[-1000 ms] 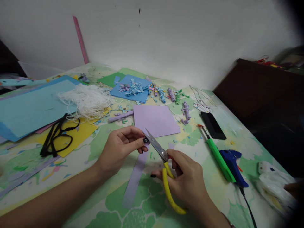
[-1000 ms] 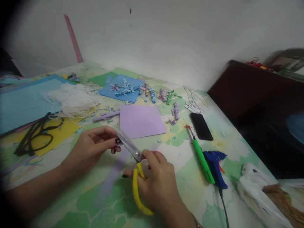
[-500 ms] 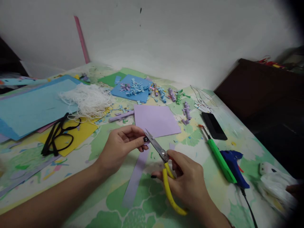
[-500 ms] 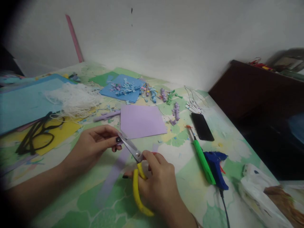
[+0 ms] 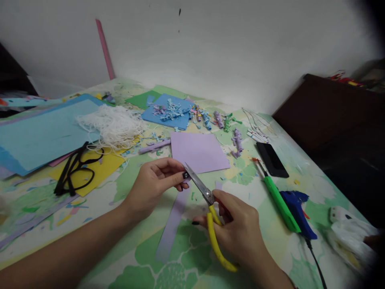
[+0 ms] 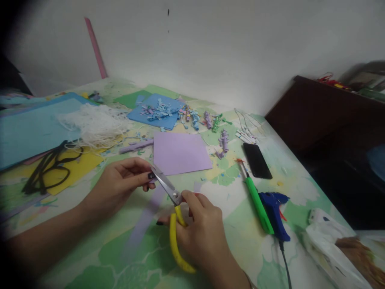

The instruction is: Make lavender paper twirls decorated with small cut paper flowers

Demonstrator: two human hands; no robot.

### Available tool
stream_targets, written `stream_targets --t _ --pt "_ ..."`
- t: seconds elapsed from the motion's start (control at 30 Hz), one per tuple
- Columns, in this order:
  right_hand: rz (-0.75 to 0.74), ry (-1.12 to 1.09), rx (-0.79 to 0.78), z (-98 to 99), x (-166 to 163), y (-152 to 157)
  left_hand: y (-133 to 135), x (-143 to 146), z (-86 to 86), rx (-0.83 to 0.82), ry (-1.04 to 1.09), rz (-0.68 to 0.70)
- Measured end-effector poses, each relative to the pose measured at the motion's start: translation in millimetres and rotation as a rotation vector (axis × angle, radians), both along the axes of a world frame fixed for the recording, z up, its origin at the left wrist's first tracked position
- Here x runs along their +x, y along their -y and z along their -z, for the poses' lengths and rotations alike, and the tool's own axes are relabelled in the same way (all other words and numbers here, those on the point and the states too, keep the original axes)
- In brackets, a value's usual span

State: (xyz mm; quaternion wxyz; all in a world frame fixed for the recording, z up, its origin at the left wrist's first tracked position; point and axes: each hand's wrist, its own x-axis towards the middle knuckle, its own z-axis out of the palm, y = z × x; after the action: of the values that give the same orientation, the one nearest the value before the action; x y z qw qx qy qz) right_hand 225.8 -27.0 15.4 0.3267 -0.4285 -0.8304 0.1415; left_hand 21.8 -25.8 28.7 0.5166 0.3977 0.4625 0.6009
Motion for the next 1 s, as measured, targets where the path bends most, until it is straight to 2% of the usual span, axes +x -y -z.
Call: stream_targets --t 0.5,0.7,1.0 --pt "0.07 -0.001 -0.026 0.1 0.6 -0.3 -1.1 0.2 -0.3 -0.008 -0.01 0.033" --pt "0.044 0.076 -0.098 -0.9 1.0 0.0 0.1 2.4 3.3 0.005 -0.001 0.09" --pt "0.033 0.087 -0.141 -0.2 -0.6 0.1 1.4 7.7 -3.0 -0.03 0.002 0.096"
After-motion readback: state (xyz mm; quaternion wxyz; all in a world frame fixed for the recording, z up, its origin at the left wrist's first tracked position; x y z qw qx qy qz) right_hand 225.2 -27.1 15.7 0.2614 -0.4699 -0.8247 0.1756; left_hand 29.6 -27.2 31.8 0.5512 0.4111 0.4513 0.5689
